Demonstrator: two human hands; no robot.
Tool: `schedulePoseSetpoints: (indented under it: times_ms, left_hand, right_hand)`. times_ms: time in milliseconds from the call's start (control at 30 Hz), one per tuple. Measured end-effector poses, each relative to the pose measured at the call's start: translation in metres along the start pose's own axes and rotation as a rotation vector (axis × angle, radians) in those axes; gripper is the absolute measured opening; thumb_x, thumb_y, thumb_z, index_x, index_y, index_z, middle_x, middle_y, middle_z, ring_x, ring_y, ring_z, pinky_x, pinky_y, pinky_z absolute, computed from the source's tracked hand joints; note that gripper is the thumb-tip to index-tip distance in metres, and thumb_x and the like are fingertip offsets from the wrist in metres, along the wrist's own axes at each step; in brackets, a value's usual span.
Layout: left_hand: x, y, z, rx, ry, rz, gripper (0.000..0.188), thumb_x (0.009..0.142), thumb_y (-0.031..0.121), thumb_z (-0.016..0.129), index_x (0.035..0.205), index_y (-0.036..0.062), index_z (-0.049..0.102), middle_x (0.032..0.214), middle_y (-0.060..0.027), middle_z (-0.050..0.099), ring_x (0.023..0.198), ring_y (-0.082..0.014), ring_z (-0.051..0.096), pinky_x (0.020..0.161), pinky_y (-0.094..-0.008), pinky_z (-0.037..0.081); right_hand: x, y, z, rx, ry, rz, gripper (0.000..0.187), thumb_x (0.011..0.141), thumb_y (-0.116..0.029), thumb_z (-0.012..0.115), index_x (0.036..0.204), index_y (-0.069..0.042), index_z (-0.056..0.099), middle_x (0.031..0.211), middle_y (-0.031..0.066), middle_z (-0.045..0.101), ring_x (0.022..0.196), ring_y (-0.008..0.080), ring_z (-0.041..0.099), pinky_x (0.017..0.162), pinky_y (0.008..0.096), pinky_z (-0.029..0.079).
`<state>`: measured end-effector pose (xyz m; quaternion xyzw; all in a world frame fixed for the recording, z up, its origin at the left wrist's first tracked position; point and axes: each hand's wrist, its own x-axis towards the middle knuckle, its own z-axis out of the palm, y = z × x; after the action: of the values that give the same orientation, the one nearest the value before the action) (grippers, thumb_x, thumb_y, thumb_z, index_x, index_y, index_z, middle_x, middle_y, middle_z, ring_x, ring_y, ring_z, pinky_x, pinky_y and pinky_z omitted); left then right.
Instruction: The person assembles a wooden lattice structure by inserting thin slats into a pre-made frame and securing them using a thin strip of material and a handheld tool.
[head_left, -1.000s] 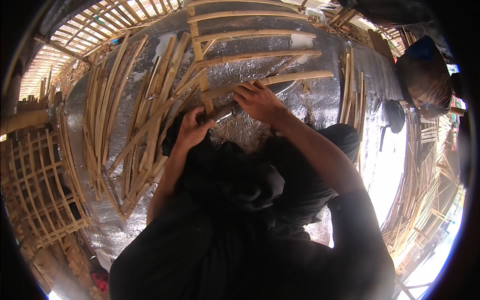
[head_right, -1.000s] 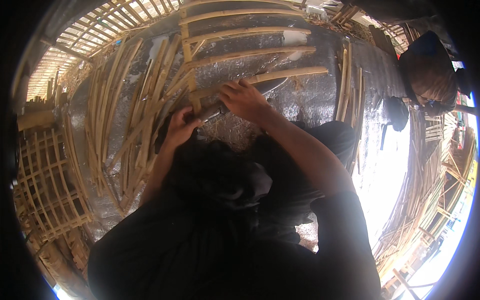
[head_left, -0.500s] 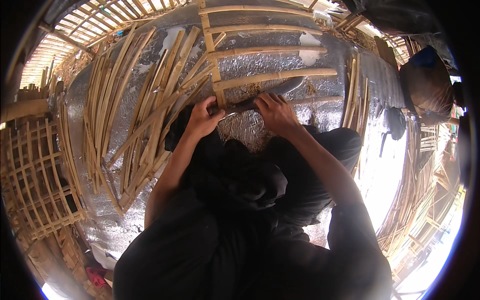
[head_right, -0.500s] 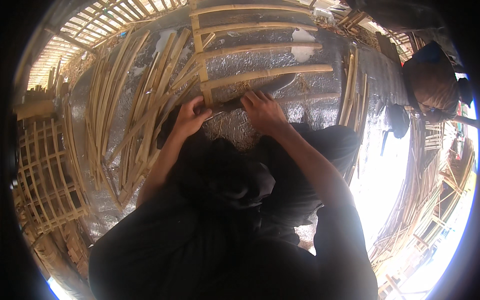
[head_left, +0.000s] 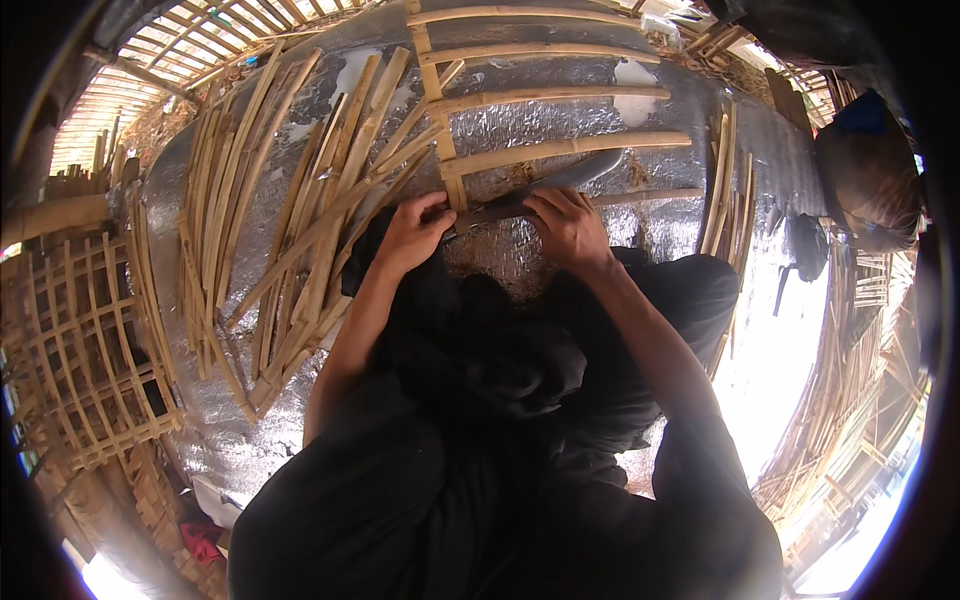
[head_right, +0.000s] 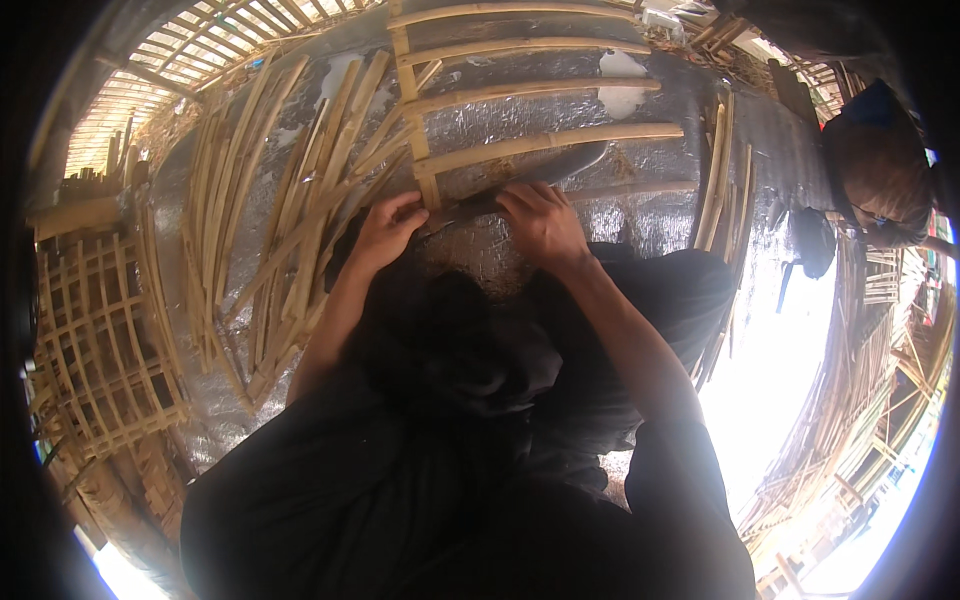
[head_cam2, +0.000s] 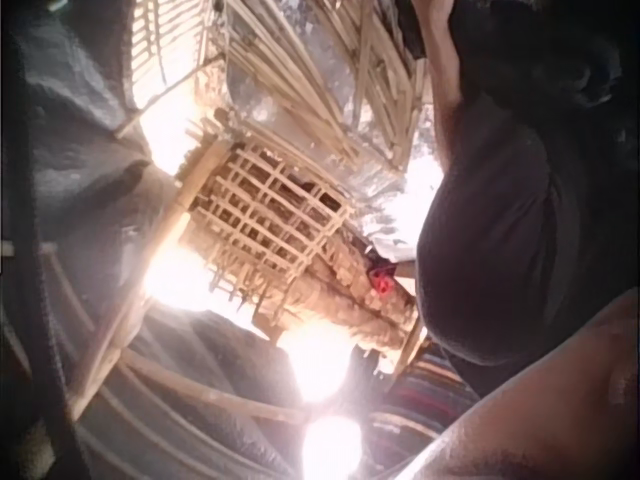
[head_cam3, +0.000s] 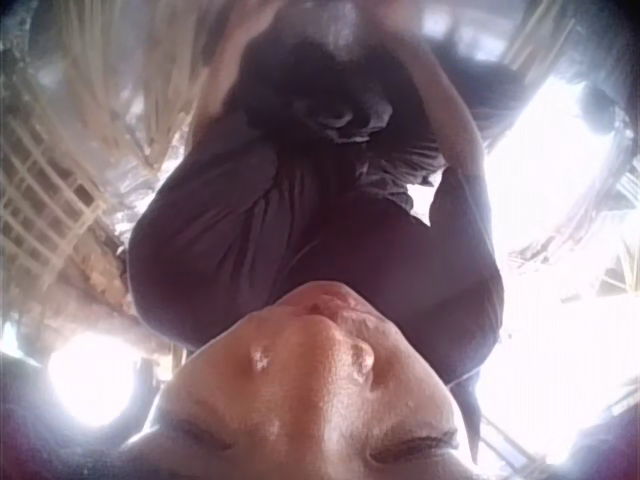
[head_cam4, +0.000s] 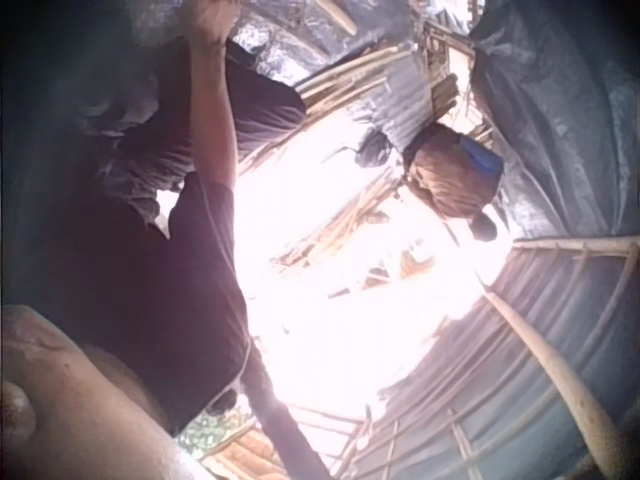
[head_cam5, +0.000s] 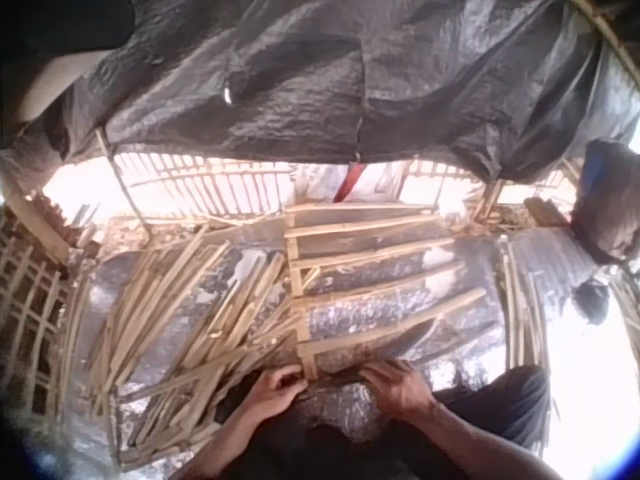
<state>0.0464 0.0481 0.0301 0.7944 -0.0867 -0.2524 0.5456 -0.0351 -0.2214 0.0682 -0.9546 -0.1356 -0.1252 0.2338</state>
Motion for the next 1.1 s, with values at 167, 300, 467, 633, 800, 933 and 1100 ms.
schedulePoseSetpoints:
  times_ms: [167,300,467,633,800,933,1100]
  left_hand:
    - [-0.001,0.003,0.001,0.136,0.011,0.054,0.038,0.094,0.016,0.069,0.127,-0.0014,0.065,0.105,-0.0197,0.074,0.1,-0.027,0.072,0.086,-0.035,0.055]
    - [-0.016,0.005,0.009,0.187,0.206,0.188,0.033,0.091,0.01,0.066,0.122,-0.0001,0.062,0.1,-0.0203,0.072,0.095,-0.0361,0.071,0.083,-0.0408,0.056]
    - [-0.062,0.025,0.005,0.474,0.239,0.331,0.031,0.081,0.006,0.072,0.11,0.0036,0.061,0.1,-0.0196,0.067,0.092,-0.0396,0.068,0.08,-0.046,0.057]
    - [-0.062,0.03,-0.002,0.593,0.215,0.349,0.042,0.082,0.013,0.077,0.121,0.005,0.063,0.106,-0.0181,0.068,0.094,-0.0377,0.069,0.079,-0.0436,0.057]
    - [-0.035,0.022,0.011,0.514,0.272,0.496,0.039,0.084,0.017,0.079,0.12,0.0056,0.07,0.103,-0.0155,0.073,0.088,-0.036,0.071,0.076,-0.0405,0.058]
    - [-0.033,0.016,0.017,0.505,0.32,0.487,0.031,0.084,0.015,0.08,0.112,0.0045,0.074,0.097,-0.0155,0.074,0.087,-0.0353,0.071,0.077,-0.0394,0.058]
    - [-0.033,0.017,0.015,0.448,0.3,0.518,0.033,0.082,0.014,0.08,0.114,0.0056,0.073,0.098,-0.0164,0.074,0.088,-0.0347,0.072,0.074,-0.0398,0.058]
  right_hand:
    - [-0.001,0.002,0.004,0.001,0.039,0.002,0.019,0.082,-0.008,0.074,0.101,-0.007,0.072,0.108,0.0057,0.07,0.102,0.0282,0.066,0.087,0.0416,0.053]
    - [-0.003,0.004,0.006,0.025,0.051,0.006,0.022,0.083,-0.008,0.076,0.104,-0.005,0.073,0.108,0.0074,0.07,0.1,0.0295,0.066,0.085,0.0416,0.052]
    - [-0.005,0.002,0.006,0.019,0.077,0.025,0.021,0.082,-0.008,0.076,0.103,-0.006,0.074,0.107,0.0064,0.071,0.099,0.0286,0.066,0.082,0.0408,0.052]
    - [-0.006,0.003,0.01,0.052,0.118,0.033,0.021,0.082,-0.007,0.077,0.103,-0.007,0.074,0.106,0.0048,0.072,0.1,0.0276,0.066,0.082,0.0411,0.051]
    - [-0.005,0.003,0.011,0.047,0.112,0.037,0.022,0.081,-0.007,0.076,0.103,-0.008,0.074,0.106,0.0044,0.072,0.101,0.027,0.066,0.082,0.0406,0.051]
    - [-0.007,0.004,0.01,0.052,0.104,0.053,0.022,0.082,-0.007,0.076,0.104,-0.008,0.075,0.106,0.0045,0.072,0.101,0.0266,0.066,0.083,0.0407,0.051]
    - [-0.006,0.003,0.011,0.051,0.099,0.049,0.022,0.082,-0.008,0.076,0.104,-0.008,0.075,0.107,0.0054,0.072,0.101,0.0272,0.066,0.083,0.0412,0.051]
